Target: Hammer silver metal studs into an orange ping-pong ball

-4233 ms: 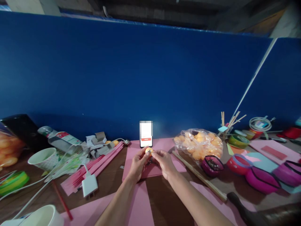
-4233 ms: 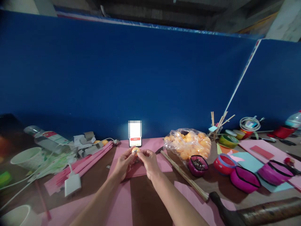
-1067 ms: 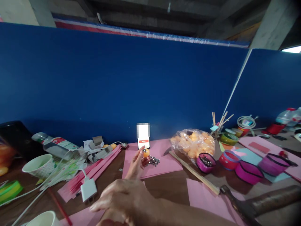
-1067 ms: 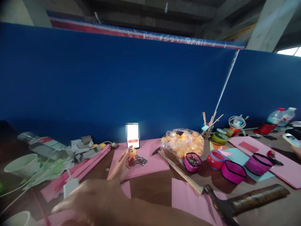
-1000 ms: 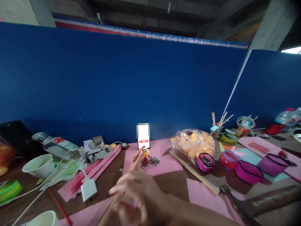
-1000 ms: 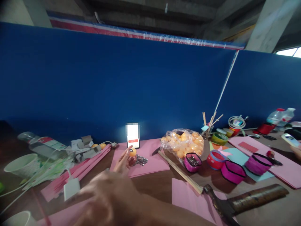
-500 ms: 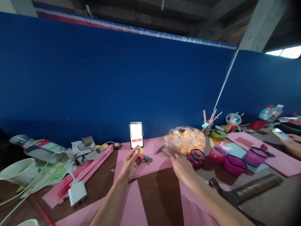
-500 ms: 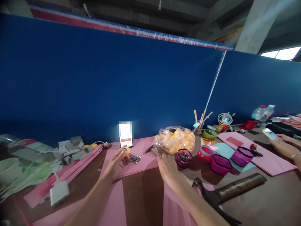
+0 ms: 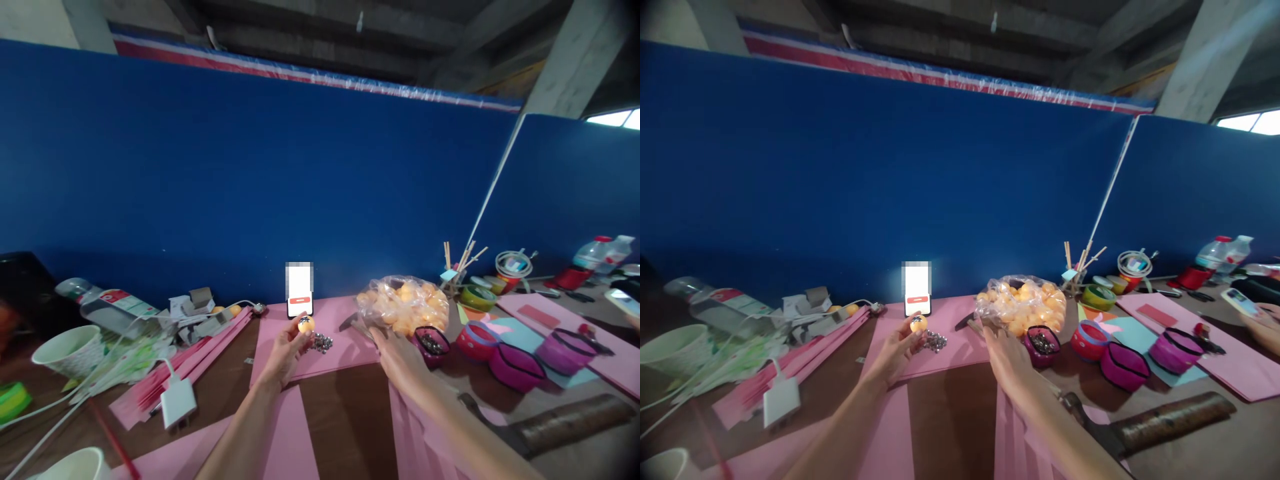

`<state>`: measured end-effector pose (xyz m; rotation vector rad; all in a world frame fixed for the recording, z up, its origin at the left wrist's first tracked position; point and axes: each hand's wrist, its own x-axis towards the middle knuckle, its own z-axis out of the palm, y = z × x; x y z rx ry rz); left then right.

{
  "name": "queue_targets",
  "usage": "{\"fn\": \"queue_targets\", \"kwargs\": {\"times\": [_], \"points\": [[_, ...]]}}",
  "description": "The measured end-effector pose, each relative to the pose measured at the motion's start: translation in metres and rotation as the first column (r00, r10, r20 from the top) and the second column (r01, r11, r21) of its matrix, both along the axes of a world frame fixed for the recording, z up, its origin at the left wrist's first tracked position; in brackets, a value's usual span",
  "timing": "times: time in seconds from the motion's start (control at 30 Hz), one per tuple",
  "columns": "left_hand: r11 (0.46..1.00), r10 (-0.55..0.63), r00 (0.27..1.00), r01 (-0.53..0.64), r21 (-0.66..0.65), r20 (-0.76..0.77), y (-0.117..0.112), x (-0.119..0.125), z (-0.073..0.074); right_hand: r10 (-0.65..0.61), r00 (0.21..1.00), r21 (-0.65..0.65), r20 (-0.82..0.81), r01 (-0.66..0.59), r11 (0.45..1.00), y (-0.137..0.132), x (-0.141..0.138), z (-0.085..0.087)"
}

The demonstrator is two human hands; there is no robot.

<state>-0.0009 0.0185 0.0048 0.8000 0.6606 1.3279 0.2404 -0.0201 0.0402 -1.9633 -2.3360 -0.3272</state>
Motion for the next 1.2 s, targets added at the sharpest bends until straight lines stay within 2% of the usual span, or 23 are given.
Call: {"fn": "queue_targets", "kwargs": {"times": [0.07,0.13,0.2,0.27,0.33,0.4,0.43,0.47,0.53,0.57,0.6,0.67,0.77,0.97,1.07,1.2], "points": [[1.000,0.009,1.000,-0.009,0.006,-0.005,0.000,0.000,0.000,0.041,0.996,0.015,-0.082,-0.040,0.999,-0.001,0.000,0.001],[1.000,0.024,1.000,-0.024,0.013,-0.010,-0.001,0.001,0.001,0.105,0.966,0.012,-0.237,-0.105,0.994,-0.001,-0.002,0.006],[1.000,0.025,1.000,-0.024,0.019,-0.019,-0.001,0.001,0.001,0.140,0.875,0.016,-0.463,-0.150,0.989,-0.002,-0.005,0.013],[0.999,0.016,0.999,-0.015,0.033,-0.030,0.000,0.001,0.001,0.110,0.711,-0.028,-0.694,-0.180,0.983,-0.006,-0.011,0.022],[0.999,0.020,0.999,-0.018,0.042,-0.032,0.000,0.001,0.001,0.035,0.500,-0.118,-0.865,-0.270,0.956,-0.013,-0.018,0.029],[0.999,0.033,0.999,-0.031,0.040,-0.027,0.001,0.001,0.000,-0.072,0.310,-0.203,-0.948,-0.416,0.886,-0.022,-0.026,0.033],[0.999,0.035,0.999,-0.034,0.036,-0.026,0.002,0.002,-0.001,-0.143,0.253,-0.253,-0.957,-0.484,0.838,-0.027,-0.029,0.034],[0.999,0.036,0.999,-0.036,0.029,-0.025,0.002,0.002,-0.001,-0.211,0.229,-0.304,-0.950,-0.535,0.789,-0.032,-0.032,0.034],[0.999,0.033,0.999,-0.033,0.018,-0.018,0.003,0.002,-0.001,-0.279,0.249,-0.374,-0.927,-0.578,0.725,-0.039,-0.036,0.033],[0.999,0.031,0.999,-0.031,0.014,-0.009,0.003,0.002,-0.001,-0.269,0.272,-0.380,-0.924,-0.574,0.725,-0.042,-0.038,0.032],[1.000,0.029,1.000,-0.029,0.013,0.003,0.002,0.002,-0.001,-0.234,0.295,-0.366,-0.926,-0.555,0.747,-0.044,-0.039,0.032],[1.000,0.023,1.000,-0.023,0.016,0.021,0.002,0.001,0.000,-0.130,0.344,-0.295,-0.930,-0.485,0.823,-0.046,-0.041,0.032],[1.000,0.025,1.000,-0.025,0.006,0.007,0.002,0.001,-0.001,0.016,0.452,-0.177,-0.892,-0.381,0.907,-0.046,-0.043,0.033],[0.998,0.057,0.998,-0.057,0.009,-0.014,0.005,0.002,-0.004,0.136,0.588,-0.086,-0.797,-0.334,0.939,-0.047,-0.045,0.032],[0.998,0.062,0.997,-0.060,0.034,-0.054,0.006,0.002,-0.005,0.159,0.659,-0.103,-0.735,-0.341,0.935,-0.047,-0.046,0.032],[0.999,0.037,0.996,-0.034,0.035,-0.077,0.005,0.002,-0.005,0.145,0.657,-0.101,-0.740,-0.321,0.942,-0.048,-0.047,0.034]]}}
